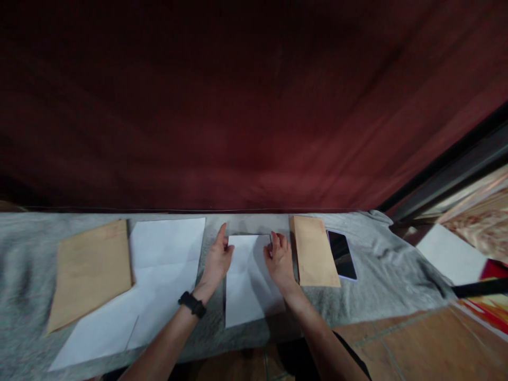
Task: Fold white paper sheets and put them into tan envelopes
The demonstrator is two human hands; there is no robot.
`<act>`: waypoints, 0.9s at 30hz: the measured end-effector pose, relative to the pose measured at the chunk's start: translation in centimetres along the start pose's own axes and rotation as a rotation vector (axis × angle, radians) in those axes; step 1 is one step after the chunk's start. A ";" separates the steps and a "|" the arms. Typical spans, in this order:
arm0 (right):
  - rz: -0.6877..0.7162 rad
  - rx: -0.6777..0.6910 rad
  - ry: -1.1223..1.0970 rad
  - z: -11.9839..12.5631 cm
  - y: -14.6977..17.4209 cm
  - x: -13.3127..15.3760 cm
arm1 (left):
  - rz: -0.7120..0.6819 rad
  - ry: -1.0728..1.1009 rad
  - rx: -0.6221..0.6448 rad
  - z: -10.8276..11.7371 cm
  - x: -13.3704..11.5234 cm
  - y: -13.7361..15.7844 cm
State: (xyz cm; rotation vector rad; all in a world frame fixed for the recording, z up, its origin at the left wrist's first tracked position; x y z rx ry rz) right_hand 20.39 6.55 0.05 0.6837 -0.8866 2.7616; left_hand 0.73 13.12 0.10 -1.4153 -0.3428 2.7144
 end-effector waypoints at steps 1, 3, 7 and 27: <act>0.043 0.006 -0.021 0.1 0.1 0.5 | 0.004 0.035 -0.013 0.1 0.3 -0.5; 0.136 0.052 -0.060 0.1 0.8 1.6 | 0.027 0.086 -0.023 0.3 0.7 -1.3; 0.252 0.205 -0.017 -0.3 3.4 3.7 | 0.024 0.105 -0.045 0.1 1.2 -2.2; 0.422 0.252 0.224 -0.2 6.5 2.8 | -0.559 -0.500 0.148 -0.4 -1.1 10.3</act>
Point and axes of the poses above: each hand's wrist, its own y-axis away from the middle knuckle, its own z-axis out of the back of the hand, x = y × z, the point moved 1 cm from there along -y, towards the middle knuckle, and after that the axes turned 6 degrees about -x, right-handed, at the moved point
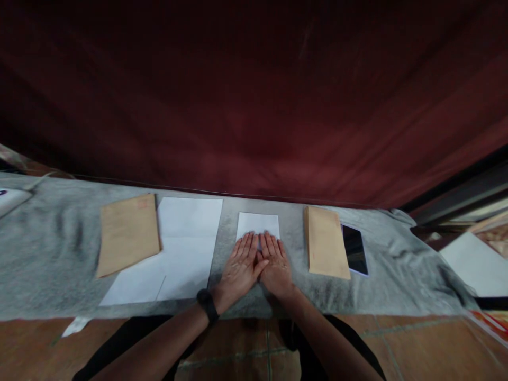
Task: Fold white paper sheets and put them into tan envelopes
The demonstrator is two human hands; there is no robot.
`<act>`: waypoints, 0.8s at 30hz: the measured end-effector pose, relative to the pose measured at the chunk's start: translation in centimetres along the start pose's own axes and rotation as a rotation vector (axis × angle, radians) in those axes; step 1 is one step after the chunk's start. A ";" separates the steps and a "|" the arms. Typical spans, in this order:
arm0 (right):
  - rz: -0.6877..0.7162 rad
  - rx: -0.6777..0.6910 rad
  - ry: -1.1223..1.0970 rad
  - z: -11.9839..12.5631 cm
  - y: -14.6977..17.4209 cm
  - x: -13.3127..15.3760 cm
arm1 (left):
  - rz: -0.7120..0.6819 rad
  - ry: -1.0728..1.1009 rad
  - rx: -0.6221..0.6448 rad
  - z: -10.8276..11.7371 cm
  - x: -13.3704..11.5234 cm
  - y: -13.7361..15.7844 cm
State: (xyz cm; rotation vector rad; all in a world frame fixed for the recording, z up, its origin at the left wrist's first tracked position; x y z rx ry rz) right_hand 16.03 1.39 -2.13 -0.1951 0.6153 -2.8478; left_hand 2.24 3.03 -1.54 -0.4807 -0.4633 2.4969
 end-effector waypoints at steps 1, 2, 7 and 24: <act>-0.024 -0.007 0.002 0.1 0.1 -0.1 | -0.012 -0.016 -0.002 0.3 0.4 0.2; -0.051 -0.014 0.004 0.3 0.1 -0.2 | -0.017 -0.031 -0.004 0.6 0.8 0.3; -0.154 -0.015 -0.006 0.9 0.5 -0.8 | 0.021 -0.065 0.024 1.2 1.9 1.0; -0.044 0.104 -0.210 3.7 1.1 -2.1 | -0.175 0.066 0.371 5.1 2.2 1.7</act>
Point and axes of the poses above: each hand's wrist, its own y-axis away from the middle knuckle, its own z-axis out of the back of the hand, x = y × z, the point moved 1 cm from there along -y, towards the middle knuckle, and after that the axes turned 6 degrees about -x, right-handed, at the moved point
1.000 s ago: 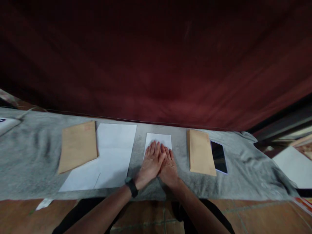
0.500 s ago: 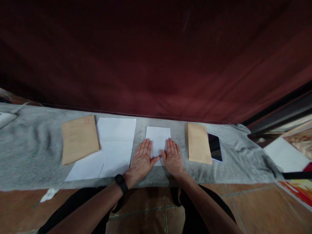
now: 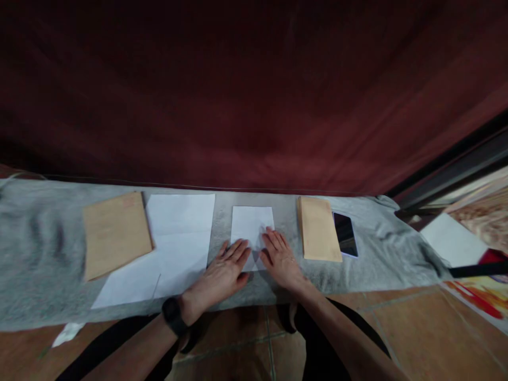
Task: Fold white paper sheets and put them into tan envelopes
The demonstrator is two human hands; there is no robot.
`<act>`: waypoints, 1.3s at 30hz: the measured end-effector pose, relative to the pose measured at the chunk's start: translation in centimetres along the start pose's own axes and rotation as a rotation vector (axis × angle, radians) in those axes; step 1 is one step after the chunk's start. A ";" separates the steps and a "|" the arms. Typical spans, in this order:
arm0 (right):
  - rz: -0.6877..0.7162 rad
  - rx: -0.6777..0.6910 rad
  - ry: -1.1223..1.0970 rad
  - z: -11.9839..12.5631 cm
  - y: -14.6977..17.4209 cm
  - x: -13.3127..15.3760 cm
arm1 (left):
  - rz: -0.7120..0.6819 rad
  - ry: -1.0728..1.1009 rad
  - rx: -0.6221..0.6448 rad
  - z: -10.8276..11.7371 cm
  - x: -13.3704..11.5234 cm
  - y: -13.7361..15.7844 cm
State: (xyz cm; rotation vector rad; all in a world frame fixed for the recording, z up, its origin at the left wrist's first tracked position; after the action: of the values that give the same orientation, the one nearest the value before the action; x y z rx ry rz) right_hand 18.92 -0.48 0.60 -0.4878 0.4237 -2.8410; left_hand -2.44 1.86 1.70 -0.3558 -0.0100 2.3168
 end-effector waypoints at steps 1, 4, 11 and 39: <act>0.032 0.023 -0.020 0.1 0.0 0.1 | -0.006 0.006 0.006 0.0 0.2 0.0; 0.083 0.055 -0.047 0.1 0.1 0.2 | -0.014 0.017 -0.009 -0.1 0.5 0.1; 0.104 0.094 -0.066 0.4 -0.1 -0.5 | 0.007 -0.062 0.008 -1.0 0.2 0.3; 0.010 0.245 -0.489 4.3 -0.5 -3.7 | 0.235 0.419 -0.082 2.1 3.9 -0.7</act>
State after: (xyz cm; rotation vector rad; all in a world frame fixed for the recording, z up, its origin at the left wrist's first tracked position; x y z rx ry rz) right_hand 23.74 -0.02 3.54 -1.0793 -0.0131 -2.5854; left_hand -5.06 5.29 2.86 -0.9213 0.1510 2.4297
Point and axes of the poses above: each hand's wrist, its own y-axis away from the middle knuckle, its own z-axis out of the back of the hand, x = y × z, the point moved 1 cm from there along -y, towards the middle knuckle, and after that the axes turned 6 degrees about -x, right-handed, at the moved point
